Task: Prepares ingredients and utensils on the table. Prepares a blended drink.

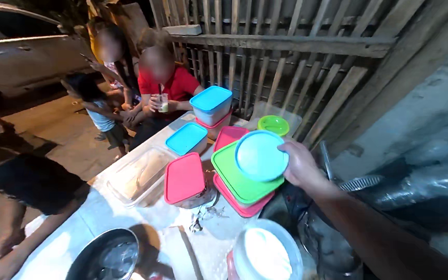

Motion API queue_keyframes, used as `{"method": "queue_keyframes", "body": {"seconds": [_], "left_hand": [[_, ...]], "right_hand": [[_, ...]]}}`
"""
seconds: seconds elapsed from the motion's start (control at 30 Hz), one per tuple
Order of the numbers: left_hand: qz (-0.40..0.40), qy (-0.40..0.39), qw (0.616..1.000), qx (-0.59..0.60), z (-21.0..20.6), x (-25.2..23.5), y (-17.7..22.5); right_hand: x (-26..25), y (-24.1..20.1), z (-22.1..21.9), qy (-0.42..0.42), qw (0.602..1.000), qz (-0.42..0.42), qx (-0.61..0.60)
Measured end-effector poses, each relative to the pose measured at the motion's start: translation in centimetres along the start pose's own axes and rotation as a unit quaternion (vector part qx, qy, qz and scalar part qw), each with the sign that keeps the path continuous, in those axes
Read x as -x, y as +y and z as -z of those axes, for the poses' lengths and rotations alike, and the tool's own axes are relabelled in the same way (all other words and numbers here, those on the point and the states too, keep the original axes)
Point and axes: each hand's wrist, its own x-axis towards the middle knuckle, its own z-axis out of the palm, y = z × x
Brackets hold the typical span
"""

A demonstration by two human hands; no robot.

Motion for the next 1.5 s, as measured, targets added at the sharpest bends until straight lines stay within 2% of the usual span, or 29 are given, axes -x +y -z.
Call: {"method": "queue_keyframes", "body": {"seconds": [0.03, 0.07, 0.13, 0.23, 0.27, 0.33, 0.4, 0.43, 0.47, 0.53, 0.6, 0.63, 0.7, 0.83, 0.93, 1.0, 1.07, 1.1, 1.17, 1.23, 1.33, 1.4, 1.5], "left_hand": [[0.011, 0.019, 1.0, 0.007, -0.3, -0.2, 0.5], [0.014, 0.034, 0.999, 0.004, -0.7, -0.3, 1.0], [-0.005, 0.073, 0.994, -0.08, -3.4, 0.5, 1.4], [-0.013, 0.113, 0.98, -0.164, -5.8, 1.1, 0.9], [-0.004, 0.125, 0.977, -0.172, -6.4, 1.0, 0.7], [0.018, 0.138, 0.975, -0.173, -6.8, 0.4, -0.1], [0.035, 0.095, 0.982, -0.162, -5.8, -0.6, -0.9], [0.043, 0.063, 0.984, -0.164, -5.1, -1.1, -1.5], [0.055, 0.039, 0.984, -0.164, -4.6, -1.7, -2.2], [0.087, 0.012, 0.98, -0.179, -5.4, -2.5, -5.1], [0.117, 0.014, 0.967, -0.227, -6.7, -3.2, -8.4], [0.134, 0.005, 0.96, -0.245, -7.3, -3.8, -10.3], [0.176, -0.011, 0.953, -0.244, -7.4, -5.1, -13.8], [0.233, -0.012, 0.933, -0.275, -10.0, -6.2, -21.5], [0.275, -0.035, 0.927, -0.254, -10.2, -6.8, -26.6], [0.255, -0.056, 0.915, -0.309, -11.1, -6.7, -30.1], [0.262, -0.099, 0.918, -0.28, -9.2, -8.3, -32.5], [0.291, -0.133, 0.919, -0.232, -7.6, -9.8, -33.4], [0.324, -0.116, 0.919, -0.194, -7.2, -11.2, -35.6], [0.307, -0.1, 0.925, -0.201, -7.3, -11.3, -37.6], [0.294, -0.072, 0.928, -0.219, -6.9, -11.4, -39.5], [0.298, -0.098, 0.926, -0.21, -6.0, -11.9, -39.9], [0.314, -0.162, 0.924, -0.149, -4.0, -12.3, -39.8]], "right_hand": [[-1.2, 1.1, -0.1, 0.052, 0.998, -0.026, 0.031], [-1.9, 2.1, -0.2, 0.068, 0.993, -0.05, 0.079], [-2.9, 3.0, -0.5, 0.06, 0.971, -0.057, 0.223], [-1.5, 1.6, 0.1, 0.046, 0.896, 0.035, 0.44], [-0.2, 0.4, 1.0, 0.058, 0.877, 0.081, 0.47], [5.5, -2.9, 3.4, 0.072, 0.87, 0.145, 0.465], [13.3, -3.9, 6.2, 0.02, 0.859, 0.203, 0.47], [17.1, -3.5, 7.2, -0.026, 0.852, 0.198, 0.483], [20.3, -2.9, 8.0, -0.059, 0.847, 0.172, 0.499], [24.2, -2.3, 9.9, -0.072, 0.829, 0.076, 0.549], [25.7, -4.3, 12.3, -0.105, 0.815, -0.121, 0.557], [26.0, -5.3, 13.9, -0.107, 0.805, -0.186, 0.554], [27.2, -6.0, 16.8, -0.078, 0.793, -0.253, 0.549], [29.5, -6.7, 23.0, -0.041, 0.77, -0.316, 0.552], [30.6, -7.0, 27.1, -0.035, 0.748, -0.364, 0.553], [31.2, -7.0, 29.8, -0.029, 0.739, -0.382, 0.554], [31.9, -6.7, 32.3, -0.026, 0.732, -0.388, 0.559], [32.0, -6.5, 33.6, -0.026, 0.727, -0.392, 0.563], [32.2, -6.0, 35.9, -0.031, 0.719, -0.405, 0.564], [32.8, -5.0, 37.8, -0.009, 0.724, -0.389, 0.57], [34.7, -3.7, 39.5, 0.075, 0.738, -0.272, 0.613], [35.4, -3.9, 40.5, 0.123, 0.747, -0.192, 0.624], [35.7, -1.8, 42.6, 0.183, 0.73, -0.021, 0.659]]}}
